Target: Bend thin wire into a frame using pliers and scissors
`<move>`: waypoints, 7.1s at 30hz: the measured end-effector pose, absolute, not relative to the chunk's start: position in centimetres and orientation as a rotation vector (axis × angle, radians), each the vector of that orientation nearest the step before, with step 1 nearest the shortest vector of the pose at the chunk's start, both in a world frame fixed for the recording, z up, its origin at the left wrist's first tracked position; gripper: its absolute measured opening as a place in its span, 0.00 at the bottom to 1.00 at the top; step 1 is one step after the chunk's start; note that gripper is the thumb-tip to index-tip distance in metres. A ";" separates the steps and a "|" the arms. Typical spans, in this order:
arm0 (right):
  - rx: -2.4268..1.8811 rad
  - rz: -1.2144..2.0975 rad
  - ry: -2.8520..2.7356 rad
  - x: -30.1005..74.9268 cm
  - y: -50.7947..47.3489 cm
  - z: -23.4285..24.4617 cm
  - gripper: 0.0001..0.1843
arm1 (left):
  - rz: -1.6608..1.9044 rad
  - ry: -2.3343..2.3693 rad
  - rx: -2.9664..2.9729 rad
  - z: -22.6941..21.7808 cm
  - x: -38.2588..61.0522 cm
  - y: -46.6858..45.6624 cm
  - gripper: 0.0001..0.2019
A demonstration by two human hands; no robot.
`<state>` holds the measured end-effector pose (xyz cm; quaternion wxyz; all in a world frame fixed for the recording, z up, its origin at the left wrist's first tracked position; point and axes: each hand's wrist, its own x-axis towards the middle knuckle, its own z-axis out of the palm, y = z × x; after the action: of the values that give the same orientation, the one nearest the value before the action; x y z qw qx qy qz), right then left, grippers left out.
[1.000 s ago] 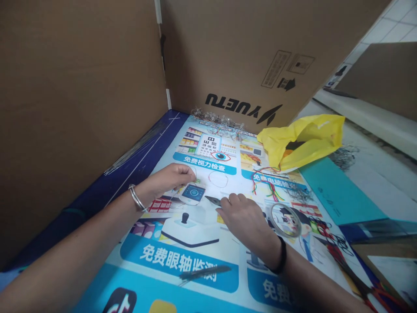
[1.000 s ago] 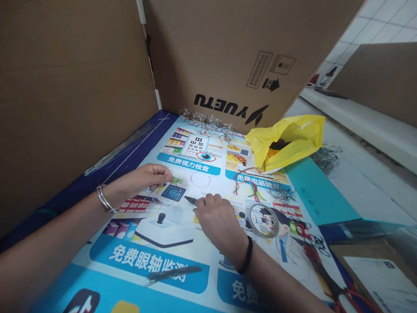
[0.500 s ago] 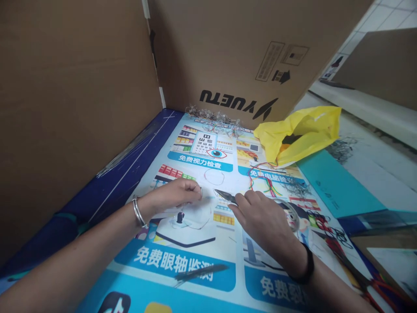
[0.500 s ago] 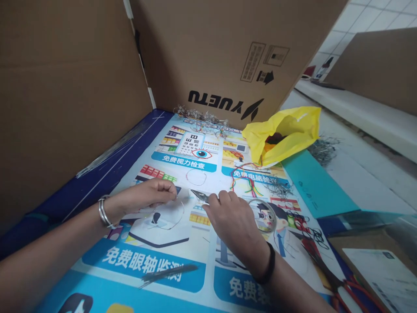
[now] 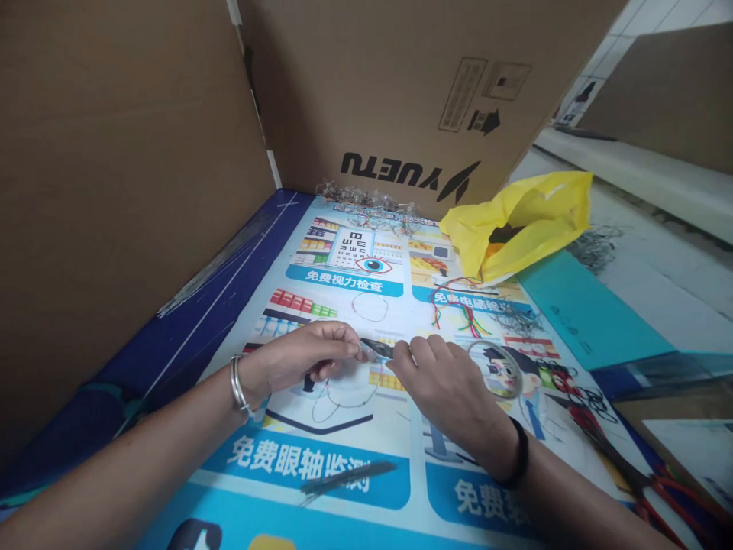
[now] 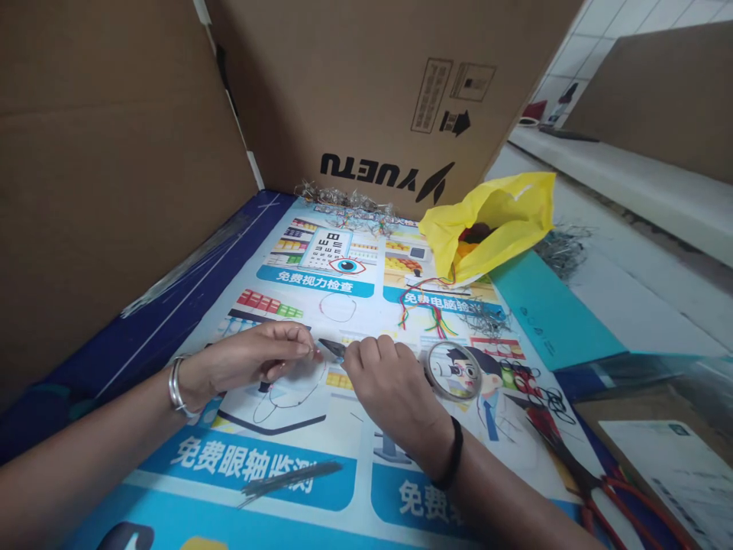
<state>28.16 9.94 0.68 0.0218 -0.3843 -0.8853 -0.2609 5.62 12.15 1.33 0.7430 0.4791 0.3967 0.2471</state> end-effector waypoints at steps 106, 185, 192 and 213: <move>-0.906 -0.852 -2.764 31.7 9.7 0.6 0.11 | 0.375 0.970 1.283 1.1 4.9 12.7 0.06; -0.952 -0.728 -2.589 31.3 10.0 0.2 0.07 | 0.245 1.113 1.554 1.7 5.7 12.0 0.08; -0.956 -0.683 -2.542 31.1 10.0 0.6 0.07 | 0.222 1.141 1.488 1.6 5.8 12.0 0.07; -1.065 -0.302 -2.568 30.1 9.7 -0.6 0.10 | 0.336 1.127 1.641 1.8 5.9 11.8 0.09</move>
<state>30.07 9.72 -0.56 0.1716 -0.3750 -0.9048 -0.1062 5.85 11.81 1.82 0.5324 0.6881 0.4724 0.1410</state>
